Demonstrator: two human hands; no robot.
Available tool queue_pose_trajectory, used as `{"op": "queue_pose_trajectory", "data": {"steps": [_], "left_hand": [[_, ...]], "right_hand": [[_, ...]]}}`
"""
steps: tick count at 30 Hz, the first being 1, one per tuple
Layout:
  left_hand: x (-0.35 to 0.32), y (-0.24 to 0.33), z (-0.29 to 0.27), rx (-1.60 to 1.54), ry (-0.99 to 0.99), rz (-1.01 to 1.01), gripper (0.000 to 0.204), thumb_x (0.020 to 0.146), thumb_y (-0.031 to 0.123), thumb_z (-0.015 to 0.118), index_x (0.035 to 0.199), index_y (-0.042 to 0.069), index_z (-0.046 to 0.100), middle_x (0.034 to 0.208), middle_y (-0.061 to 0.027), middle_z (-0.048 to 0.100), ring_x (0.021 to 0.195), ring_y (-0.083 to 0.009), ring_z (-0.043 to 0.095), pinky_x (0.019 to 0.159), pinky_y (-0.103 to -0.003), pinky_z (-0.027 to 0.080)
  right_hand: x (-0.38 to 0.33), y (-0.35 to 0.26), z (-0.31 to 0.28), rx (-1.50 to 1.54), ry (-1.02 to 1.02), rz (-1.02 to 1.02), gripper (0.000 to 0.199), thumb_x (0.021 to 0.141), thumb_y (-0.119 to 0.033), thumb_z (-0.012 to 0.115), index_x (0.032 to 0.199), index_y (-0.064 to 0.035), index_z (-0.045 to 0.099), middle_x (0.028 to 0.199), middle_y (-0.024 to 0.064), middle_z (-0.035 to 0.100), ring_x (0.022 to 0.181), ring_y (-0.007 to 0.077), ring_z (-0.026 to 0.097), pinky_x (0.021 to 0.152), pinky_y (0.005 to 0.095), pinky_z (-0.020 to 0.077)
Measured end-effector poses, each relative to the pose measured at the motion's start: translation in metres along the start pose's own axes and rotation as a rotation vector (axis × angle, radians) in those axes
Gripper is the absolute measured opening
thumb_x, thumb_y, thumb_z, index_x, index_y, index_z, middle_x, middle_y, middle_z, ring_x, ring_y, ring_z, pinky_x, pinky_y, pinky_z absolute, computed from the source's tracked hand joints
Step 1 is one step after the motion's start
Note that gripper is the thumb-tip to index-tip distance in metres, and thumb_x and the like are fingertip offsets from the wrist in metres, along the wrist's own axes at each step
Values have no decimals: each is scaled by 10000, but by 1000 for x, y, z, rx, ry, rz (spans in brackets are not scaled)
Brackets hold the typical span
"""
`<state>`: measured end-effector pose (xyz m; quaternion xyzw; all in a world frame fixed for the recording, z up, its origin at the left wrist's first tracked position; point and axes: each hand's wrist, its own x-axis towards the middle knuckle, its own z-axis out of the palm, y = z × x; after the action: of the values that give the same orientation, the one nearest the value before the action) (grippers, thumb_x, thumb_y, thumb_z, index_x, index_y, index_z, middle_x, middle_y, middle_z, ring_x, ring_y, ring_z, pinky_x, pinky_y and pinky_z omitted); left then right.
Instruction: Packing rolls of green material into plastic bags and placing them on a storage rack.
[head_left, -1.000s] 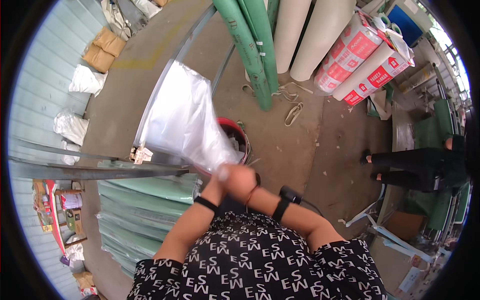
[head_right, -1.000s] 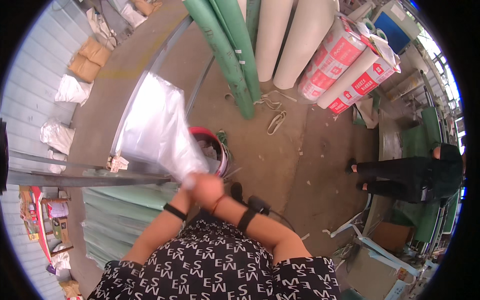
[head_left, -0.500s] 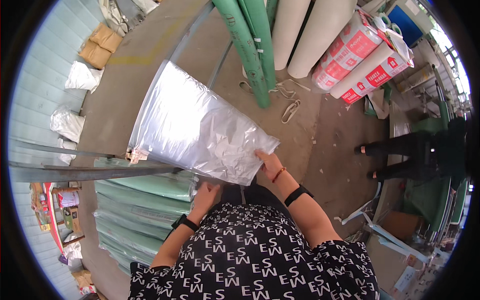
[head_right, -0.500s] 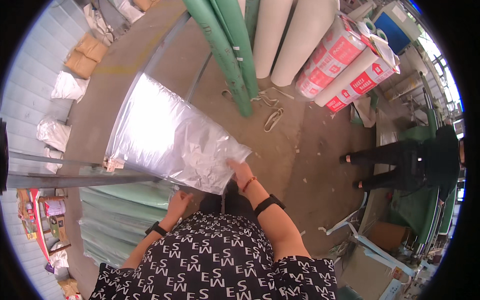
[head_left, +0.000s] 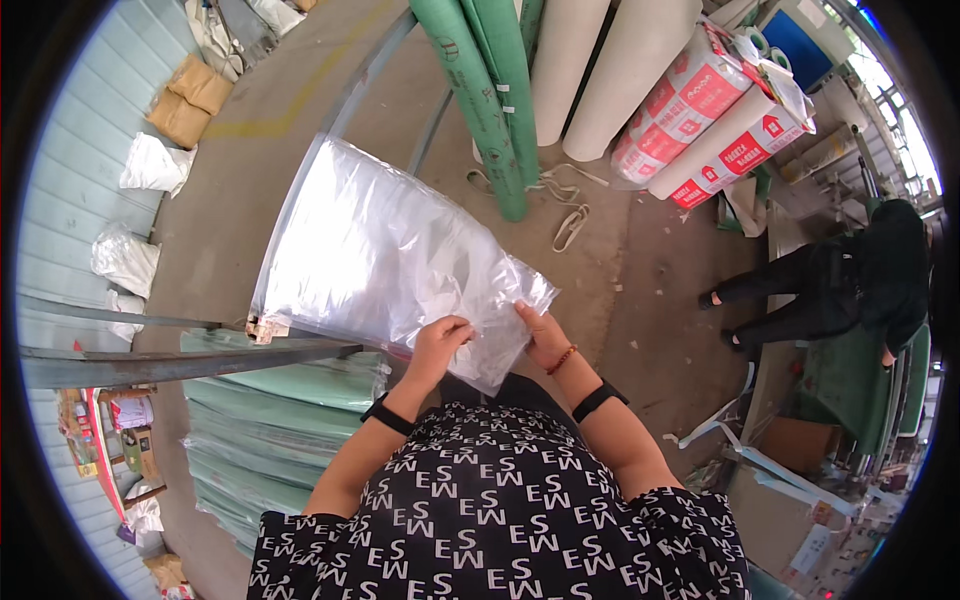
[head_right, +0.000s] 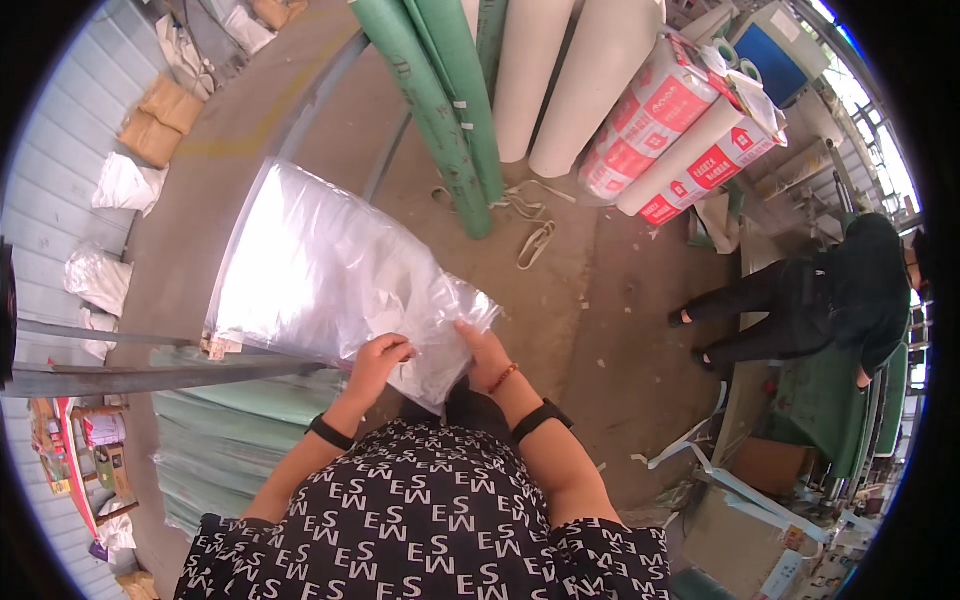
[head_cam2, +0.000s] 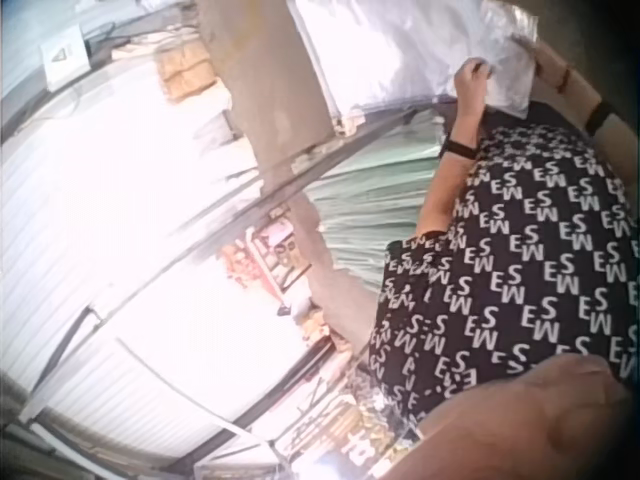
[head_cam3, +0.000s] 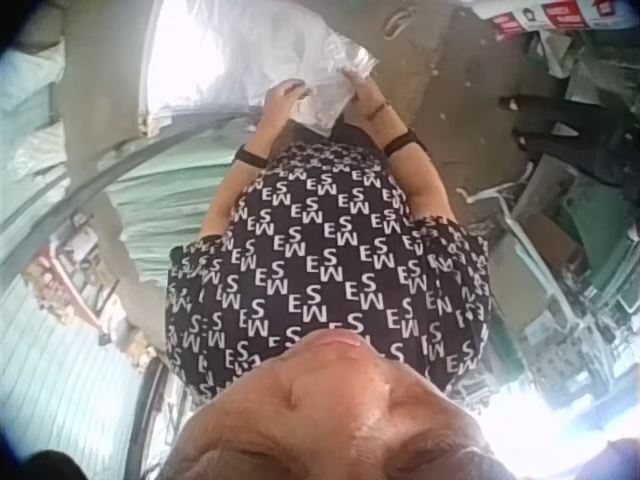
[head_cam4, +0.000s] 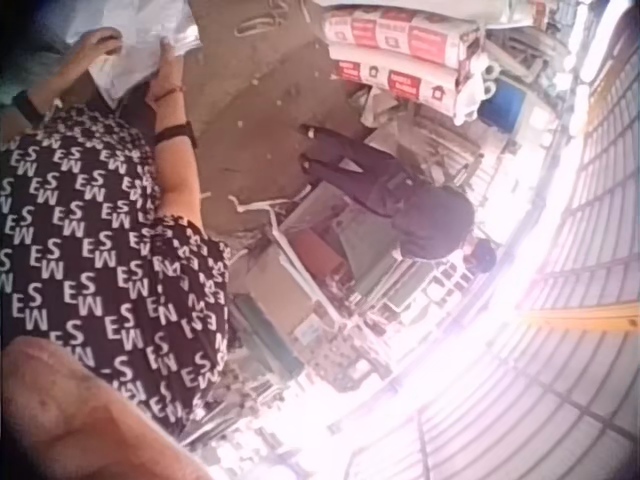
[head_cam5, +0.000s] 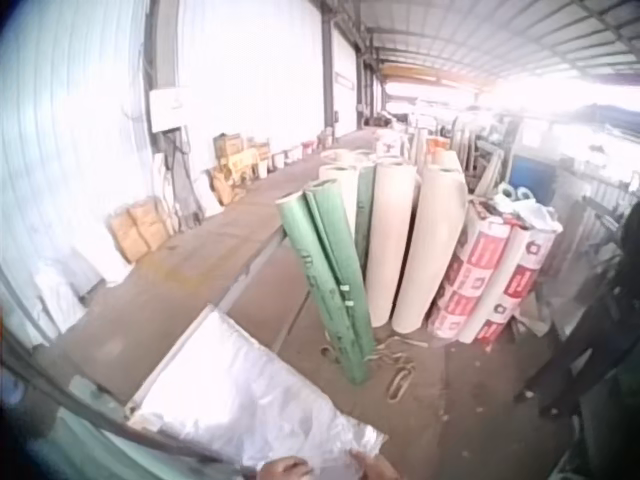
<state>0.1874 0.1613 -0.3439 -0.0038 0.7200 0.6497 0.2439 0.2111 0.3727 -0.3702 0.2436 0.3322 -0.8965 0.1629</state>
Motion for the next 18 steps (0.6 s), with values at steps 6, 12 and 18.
{"op": "queue_pose_trajectory", "data": {"steps": [6, 12, 18], "left_hand": [[-31, 64, -63, -530, -39, 6, 213, 987, 197, 465, 996, 28, 594, 950, -52, 652, 868, -145, 621, 824, -300, 493], [-54, 97, -114, -944, -52, 229, 228, 1008, 209, 414, 992, 45, 570, 947, -46, 633, 873, -160, 606, 817, -324, 486], [-90, 106, -108, -791, 75, 256, 225, 1006, 178, 436, 1043, 3, 572, 981, -68, 623, 928, -169, 608, 859, -328, 487]], "right_hand": [[47, -5, -70, -701, 208, 6, 422, 814, -255, 713, 1120, 14, 600, 1012, 61, 656, 896, 178, 641, 753, 308, 507], [74, -18, -67, -1178, 719, -35, 693, 750, -452, 737, 1236, 5, 550, 1186, 173, 586, 1078, 235, 571, 894, 345, 455], [7, -23, 89, -726, -198, -309, 731, 850, -366, 657, 1443, -64, 354, 1376, 172, 450, 1232, 262, 470, 969, 363, 427]]}}
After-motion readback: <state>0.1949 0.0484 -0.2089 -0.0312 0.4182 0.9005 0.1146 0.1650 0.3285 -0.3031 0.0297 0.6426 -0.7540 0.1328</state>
